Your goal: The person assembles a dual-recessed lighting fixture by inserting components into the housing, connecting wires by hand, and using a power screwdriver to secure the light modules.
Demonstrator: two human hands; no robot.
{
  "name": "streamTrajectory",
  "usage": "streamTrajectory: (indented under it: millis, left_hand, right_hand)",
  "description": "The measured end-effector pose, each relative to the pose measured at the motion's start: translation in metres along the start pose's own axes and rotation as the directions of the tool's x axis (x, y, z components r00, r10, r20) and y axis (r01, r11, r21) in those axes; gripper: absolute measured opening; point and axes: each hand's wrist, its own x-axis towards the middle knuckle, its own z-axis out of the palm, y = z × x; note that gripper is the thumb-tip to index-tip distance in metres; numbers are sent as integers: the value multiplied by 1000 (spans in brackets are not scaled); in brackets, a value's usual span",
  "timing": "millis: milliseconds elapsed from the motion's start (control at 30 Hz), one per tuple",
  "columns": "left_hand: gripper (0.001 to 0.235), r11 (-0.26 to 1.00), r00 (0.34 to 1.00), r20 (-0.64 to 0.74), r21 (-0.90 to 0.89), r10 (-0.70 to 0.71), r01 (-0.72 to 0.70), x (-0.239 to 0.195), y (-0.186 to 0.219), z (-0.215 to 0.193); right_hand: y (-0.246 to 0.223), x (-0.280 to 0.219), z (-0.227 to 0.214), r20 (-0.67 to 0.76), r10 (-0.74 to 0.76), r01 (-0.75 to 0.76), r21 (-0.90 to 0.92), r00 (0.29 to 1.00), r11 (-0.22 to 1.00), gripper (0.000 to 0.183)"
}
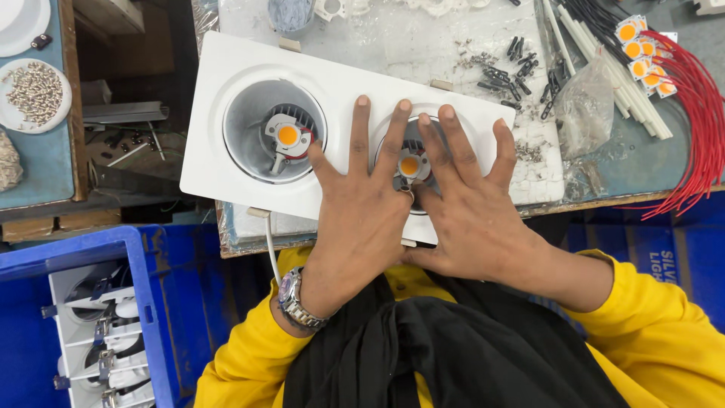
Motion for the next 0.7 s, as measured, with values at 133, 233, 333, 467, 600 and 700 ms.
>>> streamTrajectory:
  millis: [133,233,333,467,600,700]
  left_hand:
    - [21,1000,998,-59,-10,9,-9,-7,0,5]
    - [20,1000,997,-78,-12,18,-19,-12,0,9]
    - [16,1000,993,-114,-5,25,-26,-16,-1,14]
    - [7,1000,989,-144,4,16,-16,-27,-2,22]
    - [13,999,985,-174,-27,12,-17,-34,-4,31]
    - [9,998,974,-224,-49,23,-35,-35,-5,32]
  right_hand:
    - [-2,-4,1,14,16,-16,-8,1000,1000,82]
    - [-2,-9,-1,-4,27,-27,-4,1000,1000,84]
    - [-3,-14,-2,-1,90,-90,15,996,996,86]
    - [-6,-25,-8,16,140,-140,-20,990,990,87]
    - [-8,-27,-7,104,177,-171,-68,979,983,83]
    - [-4,-27,-6,30,104,-102,-59,994,993,82]
